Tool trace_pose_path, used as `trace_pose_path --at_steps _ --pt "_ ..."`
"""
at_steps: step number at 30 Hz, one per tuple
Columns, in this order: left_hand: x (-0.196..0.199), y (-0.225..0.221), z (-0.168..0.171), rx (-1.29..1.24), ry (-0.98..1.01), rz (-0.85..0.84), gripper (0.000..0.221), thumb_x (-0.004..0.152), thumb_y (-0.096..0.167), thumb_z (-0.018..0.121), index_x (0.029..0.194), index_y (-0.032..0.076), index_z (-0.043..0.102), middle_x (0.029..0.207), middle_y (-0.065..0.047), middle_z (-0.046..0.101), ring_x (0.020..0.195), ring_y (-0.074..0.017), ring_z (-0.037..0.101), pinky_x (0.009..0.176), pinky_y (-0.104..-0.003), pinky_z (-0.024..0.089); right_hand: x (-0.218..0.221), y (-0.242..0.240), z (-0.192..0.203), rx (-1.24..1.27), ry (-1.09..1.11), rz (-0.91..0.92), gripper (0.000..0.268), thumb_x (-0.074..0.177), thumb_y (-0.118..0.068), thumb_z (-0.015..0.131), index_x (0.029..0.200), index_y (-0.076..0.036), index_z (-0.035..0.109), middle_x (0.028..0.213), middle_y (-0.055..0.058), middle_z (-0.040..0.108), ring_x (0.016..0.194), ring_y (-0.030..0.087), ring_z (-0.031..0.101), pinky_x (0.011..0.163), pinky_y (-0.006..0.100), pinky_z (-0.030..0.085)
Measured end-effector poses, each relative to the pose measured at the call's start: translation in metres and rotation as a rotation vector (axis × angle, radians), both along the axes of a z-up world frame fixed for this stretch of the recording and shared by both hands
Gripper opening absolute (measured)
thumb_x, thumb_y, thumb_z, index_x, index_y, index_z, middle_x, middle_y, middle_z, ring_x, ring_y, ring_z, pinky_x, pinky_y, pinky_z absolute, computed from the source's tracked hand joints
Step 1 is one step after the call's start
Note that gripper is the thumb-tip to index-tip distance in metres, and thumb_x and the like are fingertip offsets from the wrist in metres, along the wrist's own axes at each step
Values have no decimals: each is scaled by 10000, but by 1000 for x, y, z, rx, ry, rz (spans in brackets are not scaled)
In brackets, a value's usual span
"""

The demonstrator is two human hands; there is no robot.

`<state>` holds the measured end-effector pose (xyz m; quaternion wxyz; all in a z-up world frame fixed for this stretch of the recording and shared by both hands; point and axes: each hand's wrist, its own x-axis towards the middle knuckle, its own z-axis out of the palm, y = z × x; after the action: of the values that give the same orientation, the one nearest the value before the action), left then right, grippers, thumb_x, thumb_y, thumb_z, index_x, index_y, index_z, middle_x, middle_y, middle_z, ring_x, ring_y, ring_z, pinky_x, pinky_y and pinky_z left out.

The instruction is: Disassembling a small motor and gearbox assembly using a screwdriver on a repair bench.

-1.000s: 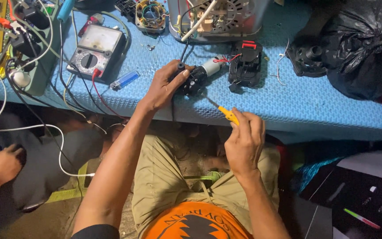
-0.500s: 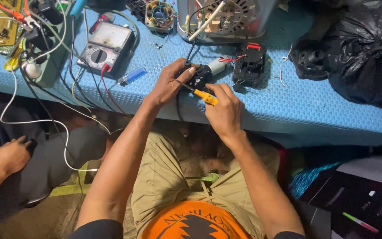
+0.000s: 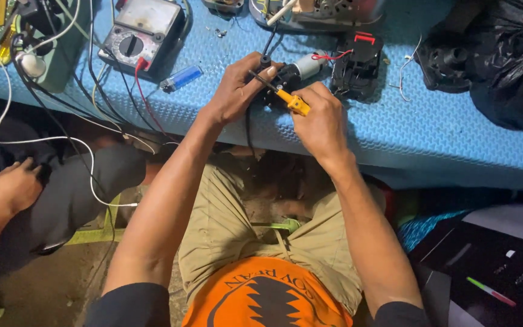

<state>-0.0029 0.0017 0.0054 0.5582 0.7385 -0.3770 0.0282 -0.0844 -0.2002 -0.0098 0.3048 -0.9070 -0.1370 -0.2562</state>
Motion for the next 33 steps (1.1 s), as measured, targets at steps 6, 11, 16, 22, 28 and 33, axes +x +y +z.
trace_pose_path --at_steps 6,11,16,22,28,33 --pt "-3 -1 2 -5 45 4 336 1099 360 503 889 99 473 877 -24 354 780 -156 350 737 -332 305 -2 0 0 -33 18 -8 344 761 70 772 1097 1 751 993 109 654 841 313 680 694 426 542" --pt "12 -1 -27 -103 17 42 263 1088 322 625 1065 76 716 935 -156 652 850 -324 656 813 -456 508 -7 6 4 -1 89 -78 302 774 18 827 1049 -85 757 981 109 680 874 402 725 746 470 588" --pt "4 0 -10 -112 11 26 248 1093 315 612 1088 93 720 940 -145 647 857 -303 653 819 -438 505 -10 8 4 2 86 -89 318 777 3 862 1056 -105 756 994 77 675 882 361 738 755 437 598" --pt "5 -1 -8 -117 14 23 257 1097 319 598 1093 92 718 939 -147 648 854 -318 656 814 -453 502 -12 11 10 -5 78 -107 362 761 -11 904 1074 -92 742 1014 72 668 884 343 742 749 431 608" --pt "5 0 -8 -126 7 6 236 1097 291 598 1095 85 713 942 -160 640 850 -332 649 815 -460 500 -10 9 -2 -12 72 -121 359 769 15 887 1078 -101 747 993 66 661 884 343 739 756 439 609" --pt "4 -1 -9 -126 18 3 234 1093 297 604 1082 91 717 943 -143 641 857 -302 645 819 -448 500 -11 11 2 19 68 -131 356 766 23 889 1062 -113 745 982 56 667 880 330 739 751 426 606"
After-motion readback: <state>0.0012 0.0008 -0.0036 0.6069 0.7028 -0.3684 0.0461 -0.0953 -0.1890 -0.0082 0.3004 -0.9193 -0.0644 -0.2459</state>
